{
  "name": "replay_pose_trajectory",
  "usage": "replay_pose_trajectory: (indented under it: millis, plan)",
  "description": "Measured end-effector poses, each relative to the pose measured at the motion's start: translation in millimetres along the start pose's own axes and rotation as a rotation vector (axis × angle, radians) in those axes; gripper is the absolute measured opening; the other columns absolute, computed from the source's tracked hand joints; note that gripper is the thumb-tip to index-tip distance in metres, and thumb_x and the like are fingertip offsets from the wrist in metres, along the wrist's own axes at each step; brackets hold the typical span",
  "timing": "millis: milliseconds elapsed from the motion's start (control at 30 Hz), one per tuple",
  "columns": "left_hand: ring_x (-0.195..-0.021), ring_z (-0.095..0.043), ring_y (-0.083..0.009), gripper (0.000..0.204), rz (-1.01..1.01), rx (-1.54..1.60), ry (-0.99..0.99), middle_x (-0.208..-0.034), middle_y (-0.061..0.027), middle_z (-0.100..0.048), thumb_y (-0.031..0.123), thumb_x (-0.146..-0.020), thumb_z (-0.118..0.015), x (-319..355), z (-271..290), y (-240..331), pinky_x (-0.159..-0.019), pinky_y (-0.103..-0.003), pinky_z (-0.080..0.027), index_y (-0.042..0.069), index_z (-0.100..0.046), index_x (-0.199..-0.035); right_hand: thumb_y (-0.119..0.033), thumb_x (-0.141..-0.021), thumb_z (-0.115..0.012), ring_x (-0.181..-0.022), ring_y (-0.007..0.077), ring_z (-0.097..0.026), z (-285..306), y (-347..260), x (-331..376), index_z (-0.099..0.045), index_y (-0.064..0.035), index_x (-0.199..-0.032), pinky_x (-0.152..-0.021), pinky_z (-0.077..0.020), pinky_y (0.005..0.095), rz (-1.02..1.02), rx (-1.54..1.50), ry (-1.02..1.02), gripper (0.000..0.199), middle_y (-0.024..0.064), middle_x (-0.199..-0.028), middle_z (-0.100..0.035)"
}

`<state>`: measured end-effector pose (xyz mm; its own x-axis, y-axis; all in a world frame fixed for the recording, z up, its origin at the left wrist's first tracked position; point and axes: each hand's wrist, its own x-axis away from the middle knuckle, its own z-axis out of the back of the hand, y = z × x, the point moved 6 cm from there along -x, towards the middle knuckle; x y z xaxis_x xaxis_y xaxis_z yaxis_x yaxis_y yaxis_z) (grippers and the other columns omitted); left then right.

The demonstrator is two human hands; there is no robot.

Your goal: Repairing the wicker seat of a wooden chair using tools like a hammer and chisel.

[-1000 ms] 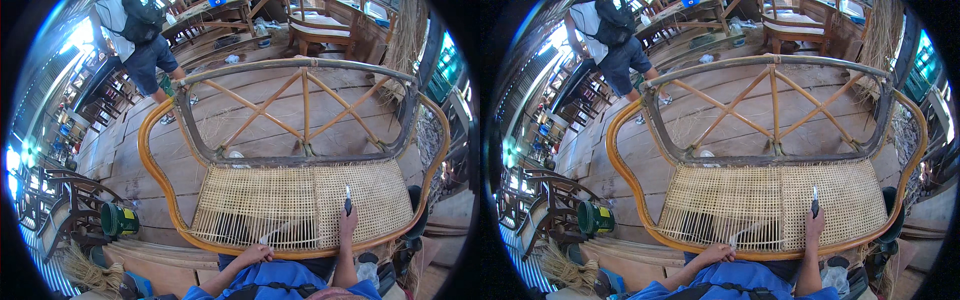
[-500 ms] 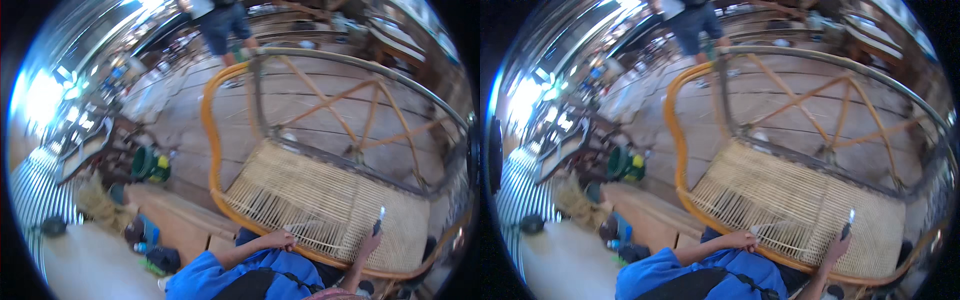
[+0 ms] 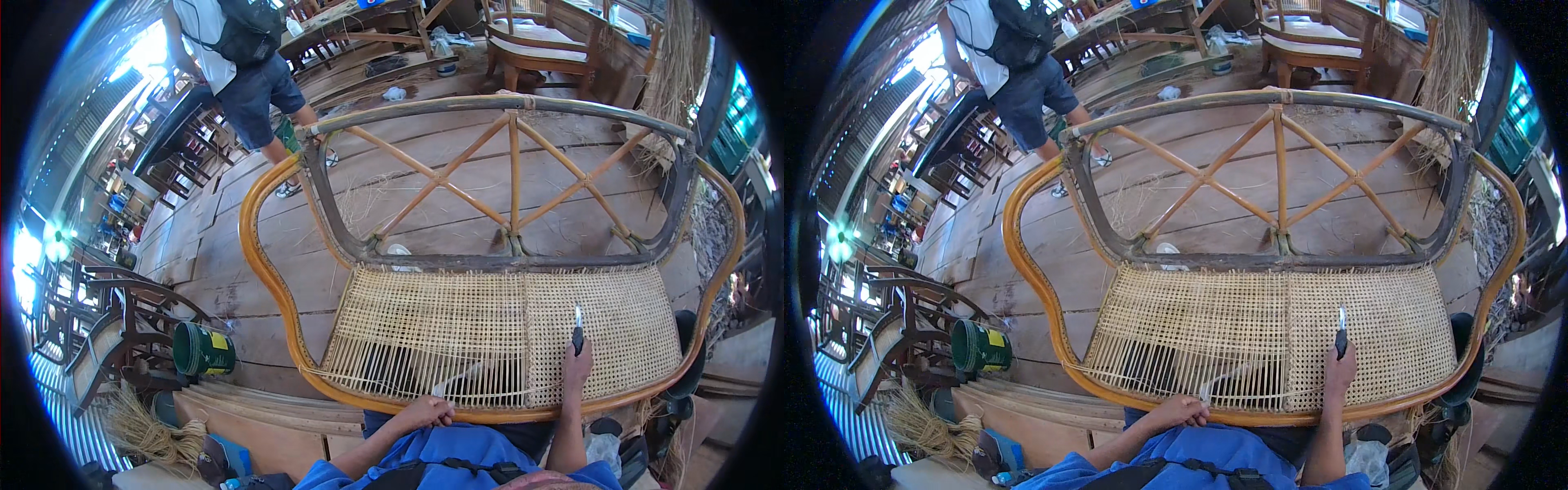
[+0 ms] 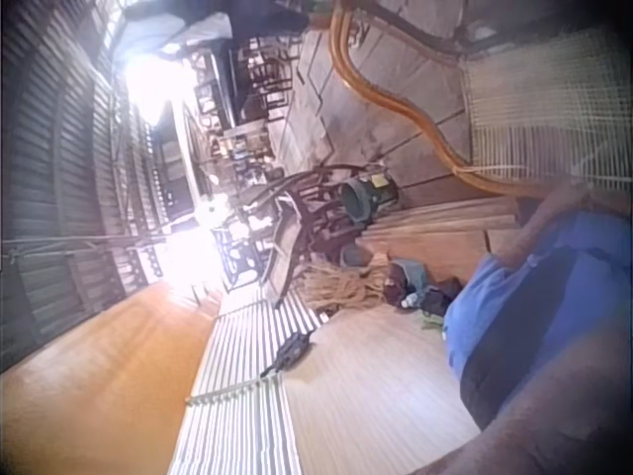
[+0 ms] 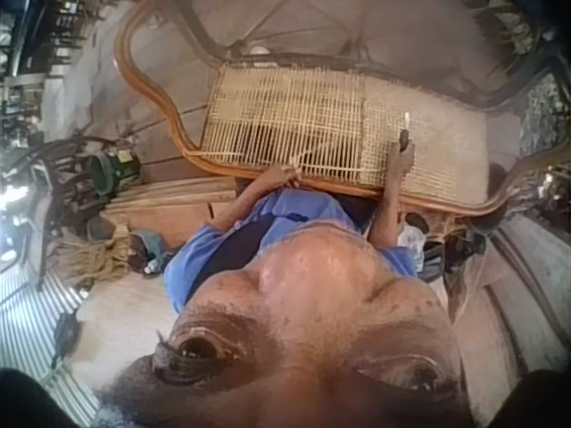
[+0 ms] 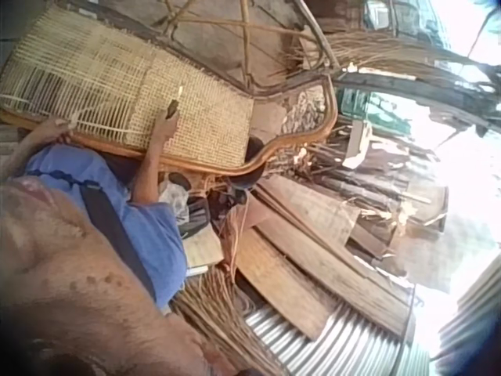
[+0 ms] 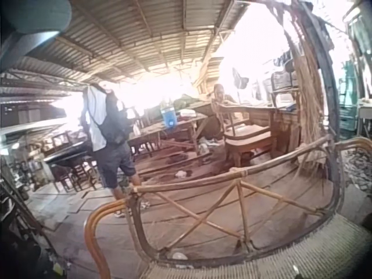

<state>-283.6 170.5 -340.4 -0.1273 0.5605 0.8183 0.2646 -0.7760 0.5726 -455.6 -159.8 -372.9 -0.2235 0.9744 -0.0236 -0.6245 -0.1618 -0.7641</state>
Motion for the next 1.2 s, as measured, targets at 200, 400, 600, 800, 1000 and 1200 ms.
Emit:
replay_pose_trajectory:
  millis: [200,400,600,800,1000,1200]
  plan:
    - [-0.068,-0.06,-0.012,0.042,0.021,0.018,0.001,-0.079,-0.006,-0.064,0.041,-0.091,-0.047,-2,0,-8,-0.059,-0.024,-0.045,0.001,-0.061,-0.094,-0.018,-0.083,-0.058,-0.063,0.0235,-0.05,2,-9,3,-0.052,0.0,-0.092,-0.061,-0.0423,0.0362,0.016,0.004,0.026,0.021,0.0122,-0.071,-0.051]
    - [-0.067,-0.06,-0.0129,0.043,-0.014,0.039,0.015,-0.076,-0.006,-0.064,0.042,-0.091,-0.048,3,-2,3,-0.057,-0.024,-0.045,0.001,-0.061,-0.092,-0.021,-0.087,-0.053,-0.061,0.0178,-0.047,1,-3,1,-0.053,-0.0001,-0.09,-0.058,-0.0408,0.0324,0.096,-0.116,0.032,0.021,0.0078,-0.069,-0.049]
    - [-0.066,-0.06,-0.0117,0.042,-0.007,0.026,0.017,-0.076,-0.0051,-0.064,0.042,-0.09,-0.048,2,-2,2,-0.056,-0.023,-0.044,0.002,-0.062,-0.091,-0.031,-0.094,-0.043,-0.058,0.0095,-0.041,-8,30,-3,-0.056,0.0036,-0.099,-0.053,-0.0371,0.0267,-0.215,-0.493,-0.084,0.037,0.0016,-0.067,-0.047]
    - [-0.063,-0.056,-0.0094,0.041,-0.005,0.012,0.023,-0.076,-0.0042,-0.065,0.041,-0.09,-0.048,1,0,-1,-0.054,-0.023,-0.043,0.003,-0.062,-0.091,-0.031,-0.096,-0.04,-0.057,0.0114,-0.036,-9,27,-3,-0.057,0.0033,-0.097,-0.051,-0.0321,0.0281,-0.099,-0.343,-0.058,0.039,0.0027,-0.064,-0.043]
    - [-0.062,-0.056,-0.0096,0.04,-0.002,0.027,0.025,-0.075,-0.0042,-0.065,0.041,-0.09,-0.048,0,-1,-3,-0.054,-0.023,-0.043,0.004,-0.062,-0.089,-0.029,-0.095,-0.042,-0.059,0.0122,-0.039,-10,30,-4,-0.057,0.0035,-0.098,-0.054,-0.0347,0.0283,-0.143,-0.32,-0.079,0.036,0.0036,-0.066,-0.045]
    - [-0.061,-0.056,-0.0096,0.04,0.002,0.032,0.02,-0.074,-0.0041,-0.064,0.042,-0.09,-0.049,0,-1,-2,-0.053,-0.023,-0.042,0.004,-0.062,-0.089,-0.029,-0.095,-0.044,-0.059,0.0107,-0.04,-10,29,-4,-0.057,0.0032,-0.098,-0.054,-0.035,0.0267,-0.138,-0.344,-0.075,0.035,0.002,-0.067,-0.046]
